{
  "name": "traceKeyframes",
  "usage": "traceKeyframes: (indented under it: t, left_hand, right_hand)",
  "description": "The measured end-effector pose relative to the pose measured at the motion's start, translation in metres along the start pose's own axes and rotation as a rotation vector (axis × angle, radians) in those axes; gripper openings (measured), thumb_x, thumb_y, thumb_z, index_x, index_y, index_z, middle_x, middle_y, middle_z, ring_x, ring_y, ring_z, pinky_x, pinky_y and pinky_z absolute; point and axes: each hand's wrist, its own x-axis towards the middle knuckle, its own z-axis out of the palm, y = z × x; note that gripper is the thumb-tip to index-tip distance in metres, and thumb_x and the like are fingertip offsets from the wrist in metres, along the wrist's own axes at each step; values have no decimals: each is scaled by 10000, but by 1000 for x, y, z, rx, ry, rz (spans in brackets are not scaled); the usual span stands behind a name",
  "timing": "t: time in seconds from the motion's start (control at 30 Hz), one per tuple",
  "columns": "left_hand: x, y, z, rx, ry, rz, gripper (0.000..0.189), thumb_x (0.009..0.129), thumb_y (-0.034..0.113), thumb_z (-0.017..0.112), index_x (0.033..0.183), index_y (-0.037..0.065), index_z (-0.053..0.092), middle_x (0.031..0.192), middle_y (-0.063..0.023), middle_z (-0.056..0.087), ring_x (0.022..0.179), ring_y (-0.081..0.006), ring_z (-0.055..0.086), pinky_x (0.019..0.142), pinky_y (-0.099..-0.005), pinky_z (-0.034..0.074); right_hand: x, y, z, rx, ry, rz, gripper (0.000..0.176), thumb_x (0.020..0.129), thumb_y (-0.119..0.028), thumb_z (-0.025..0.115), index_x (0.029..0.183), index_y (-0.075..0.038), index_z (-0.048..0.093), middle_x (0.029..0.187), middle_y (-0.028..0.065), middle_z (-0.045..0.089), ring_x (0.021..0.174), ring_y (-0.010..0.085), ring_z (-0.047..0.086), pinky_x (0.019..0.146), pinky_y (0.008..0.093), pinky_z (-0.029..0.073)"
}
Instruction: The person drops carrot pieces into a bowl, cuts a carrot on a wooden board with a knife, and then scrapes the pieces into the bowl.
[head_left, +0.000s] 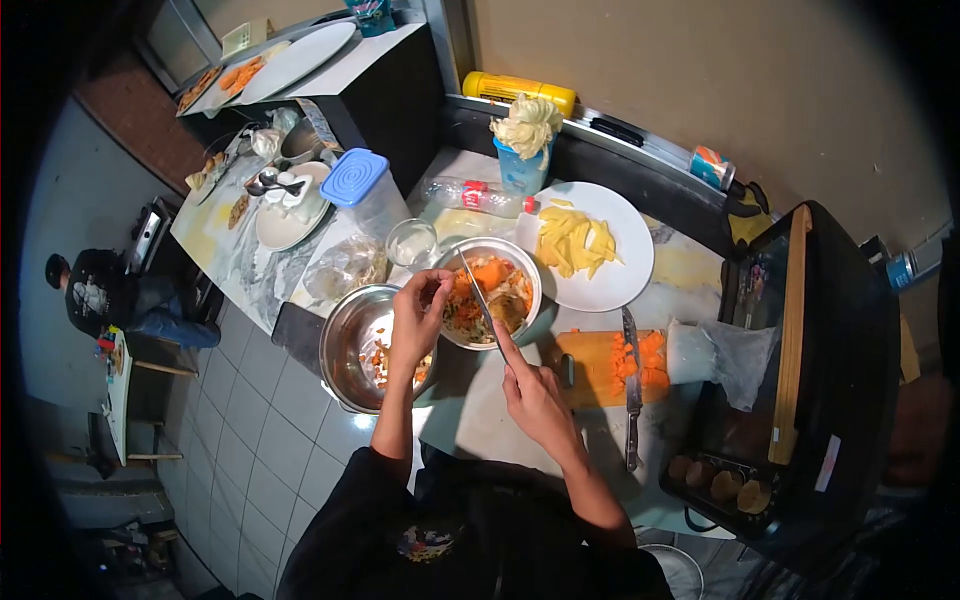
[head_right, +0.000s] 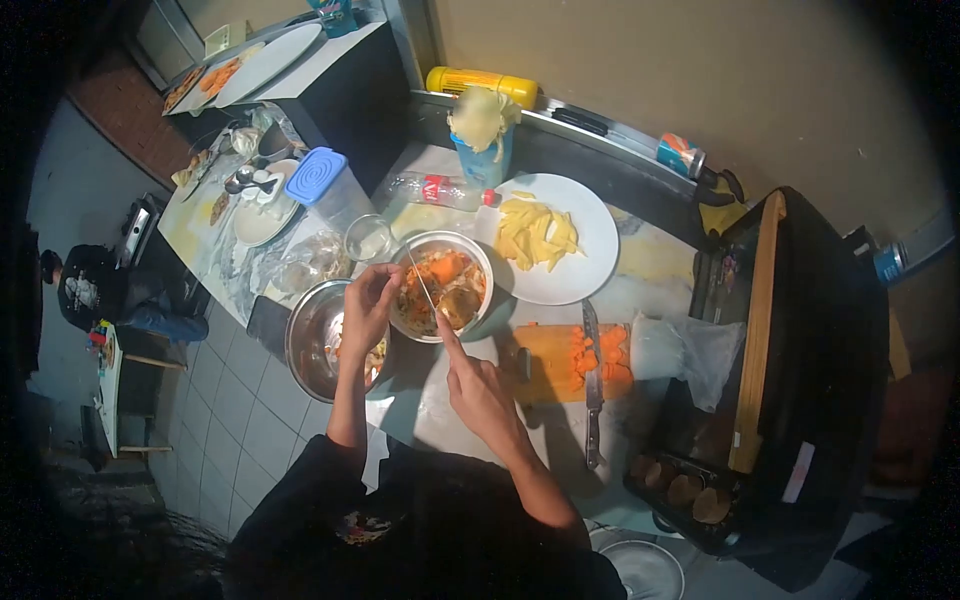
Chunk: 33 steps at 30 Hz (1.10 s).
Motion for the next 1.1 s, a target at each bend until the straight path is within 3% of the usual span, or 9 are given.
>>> traceKeyframes:
  t: [0.23,0.33,0.4,0.47,0.5,0.6,0.93,1.03,1.1]
  left_hand:
    - [-4,-11,-5,99,-53,-41,239,995,104,600,1145,-72,657,946,-82,713,888,-110,651,822,-264,516]
    - [-3,-11,-1,29,-88,-43,299,1028,159,557,1212,-61,640,994,-78,711,922,-118,650,847,-267,512]
    - [-6,-10,2,-42,-104,-35,336,1045,193,535,1260,-50,620,1034,-75,707,940,-121,646,856,-269,511]
    - [-9,-10,4,-513,-165,-275,399,1044,268,539,1320,-17,578,1155,-93,686,1005,-134,631,889,-308,507]
    - [-9,-9,4,-513,-164,-275,399,1044,268,539,1320,-17,578,1155,-93,686,1005,-134,631,889,-308,507]
    - [-9,-5,4,-661,-232,-376,403,1031,267,567,1345,16,555,1094,-45,677,985,-121,625,856,-309,514]
    - [-6,-11,20,-530,-137,-333,346,983,173,649,1288,18,593,953,-1,658,800,-73,592,735,-270,523]
    - [-2,-19,24,-579,-118,-319,344,970,178,672,1267,15,611,927,-3,669,769,-60,594,704,-247,523]
    - [0,-16,23,-528,-82,-275,338,966,178,682,1244,-7,631,915,-23,688,764,-75,618,714,-242,529]
  right_hand:
    - [-2,-2,2,49,8,14,753,898,39,522,1571,-189,273,648,262,581,667,442,633,611,499,459]
    - [-3,4,9,130,14,-2,747,902,43,532,1568,-186,284,664,266,573,607,396,625,587,451,467]
    - [-5,9,14,338,-1,46,743,919,53,525,1573,-208,286,658,194,581,534,252,595,558,369,472]
    - [-5,13,16,437,-24,53,746,926,60,520,1576,-220,285,679,145,582,538,185,565,552,332,468]
    - [-6,14,16,534,-47,57,749,933,66,514,1579,-232,284,699,95,583,541,117,535,546,295,464]
    - [-6,10,11,582,-124,130,745,943,66,503,1582,-246,283,717,20,553,564,72,526,533,262,461]
    - [-14,10,4,616,-151,184,739,940,74,491,1581,-234,289,717,-1,524,578,58,503,516,242,447]
    - [-16,12,2,579,-104,137,727,941,59,484,1579,-234,294,705,60,539,568,75,496,547,274,467]
    - [-16,14,2,386,-17,86,720,934,38,496,1576,-217,292,677,149,553,539,164,534,586,339,491]
